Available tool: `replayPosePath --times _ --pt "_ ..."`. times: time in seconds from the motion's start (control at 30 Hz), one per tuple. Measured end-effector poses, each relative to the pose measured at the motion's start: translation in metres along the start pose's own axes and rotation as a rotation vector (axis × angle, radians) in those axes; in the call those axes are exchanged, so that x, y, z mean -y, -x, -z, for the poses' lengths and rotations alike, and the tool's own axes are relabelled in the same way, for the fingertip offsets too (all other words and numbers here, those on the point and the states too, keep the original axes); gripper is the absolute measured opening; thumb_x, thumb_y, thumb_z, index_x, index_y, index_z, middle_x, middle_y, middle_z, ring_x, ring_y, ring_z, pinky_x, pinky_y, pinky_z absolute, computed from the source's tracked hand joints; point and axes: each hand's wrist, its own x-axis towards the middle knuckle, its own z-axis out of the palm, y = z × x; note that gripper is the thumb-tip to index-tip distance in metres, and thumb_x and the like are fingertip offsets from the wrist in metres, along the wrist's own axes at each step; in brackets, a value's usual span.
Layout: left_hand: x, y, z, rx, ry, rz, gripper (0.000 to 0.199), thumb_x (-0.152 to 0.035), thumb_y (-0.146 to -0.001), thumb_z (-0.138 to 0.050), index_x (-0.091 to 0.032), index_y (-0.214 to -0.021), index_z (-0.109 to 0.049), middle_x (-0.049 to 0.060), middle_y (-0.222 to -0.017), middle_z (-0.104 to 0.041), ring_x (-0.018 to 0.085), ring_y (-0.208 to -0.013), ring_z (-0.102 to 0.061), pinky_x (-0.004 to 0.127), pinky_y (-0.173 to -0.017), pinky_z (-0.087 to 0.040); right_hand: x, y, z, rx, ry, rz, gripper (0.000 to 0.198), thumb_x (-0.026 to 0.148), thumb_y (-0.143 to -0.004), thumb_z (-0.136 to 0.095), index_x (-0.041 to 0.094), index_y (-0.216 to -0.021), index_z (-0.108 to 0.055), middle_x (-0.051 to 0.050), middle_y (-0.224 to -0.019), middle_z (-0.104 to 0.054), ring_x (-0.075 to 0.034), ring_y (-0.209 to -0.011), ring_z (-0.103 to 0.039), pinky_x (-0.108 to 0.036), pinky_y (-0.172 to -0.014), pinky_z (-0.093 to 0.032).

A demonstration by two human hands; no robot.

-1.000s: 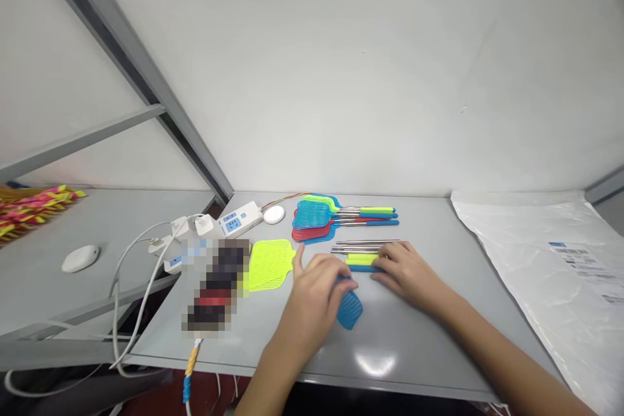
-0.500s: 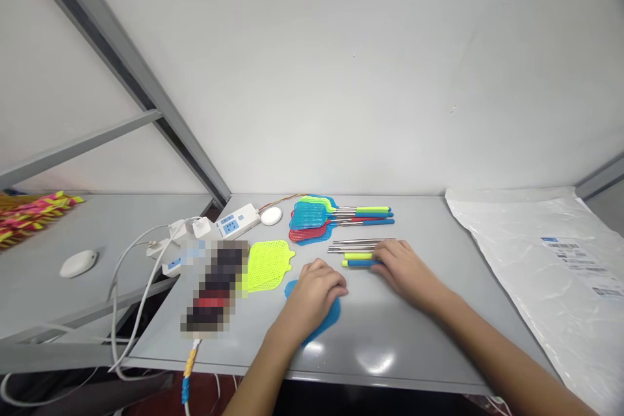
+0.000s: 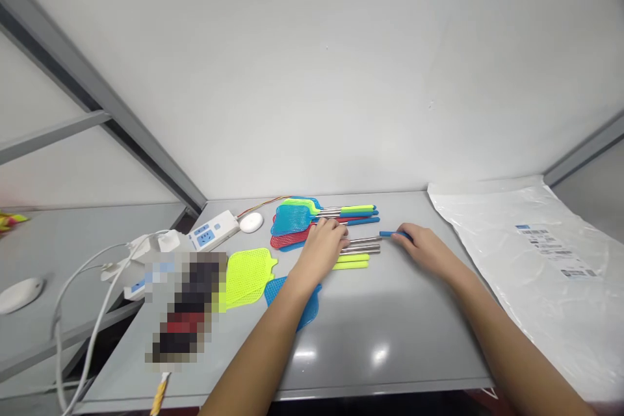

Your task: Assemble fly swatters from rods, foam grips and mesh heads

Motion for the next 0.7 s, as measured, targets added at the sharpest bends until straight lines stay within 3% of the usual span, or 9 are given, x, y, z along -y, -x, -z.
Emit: replayPosePath --times 0.23,0.43,0.7 --pt "0.005 -0.008 -0.011 0.009 0.005 0.004 0.016 -0.028 -0.093 -0.051 -0.02 -0.082 -0.06 0.003 -0.089 -0.063 0.021 -0.092 -0.05 0.035 -0.078 -0.031 -0.01 -0.003 0.004 0.055 0.023 -0.027 0.04 0.054 -0.092 -0.038 0.023 -0.079 -0.061 -0.003 -0.078 -0.066 -0.019 -0.07 -0.057 -0.029 -0.06 -0.036" --pt "-0.005 -0.005 0.008 -0.051 -0.008 0.015 0.025 -0.027 -0.101 -0.032 -0.02 -0.093 -0.055 0.002 -0.084 -0.064 0.017 -0.08 -0.054 0.037 -0.084 -0.028 -0.001 -0.001 0.011 0.023 -0.112 0.009 0.036 0.05 -0.092 -0.041 0.022 -0.083 -0.061 -0.003 -0.078 -0.064 -0.017 -0.068 -0.055 -0.028 -0.06 -0.038" --pt "-0.01 0.028 0.028 -0.156 -0.124 -0.065 0.024 -0.021 -0.098 -0.037 -0.024 -0.108 -0.058 0.004 -0.093 -0.065 0.02 -0.089 -0.055 0.036 -0.081 -0.029 0.013 0.005 0.012 -0.046 -0.266 0.119 0.036 0.05 -0.09 -0.046 0.02 -0.083 -0.063 -0.001 -0.069 -0.06 -0.014 -0.061 -0.05 -0.027 -0.055 -0.038"
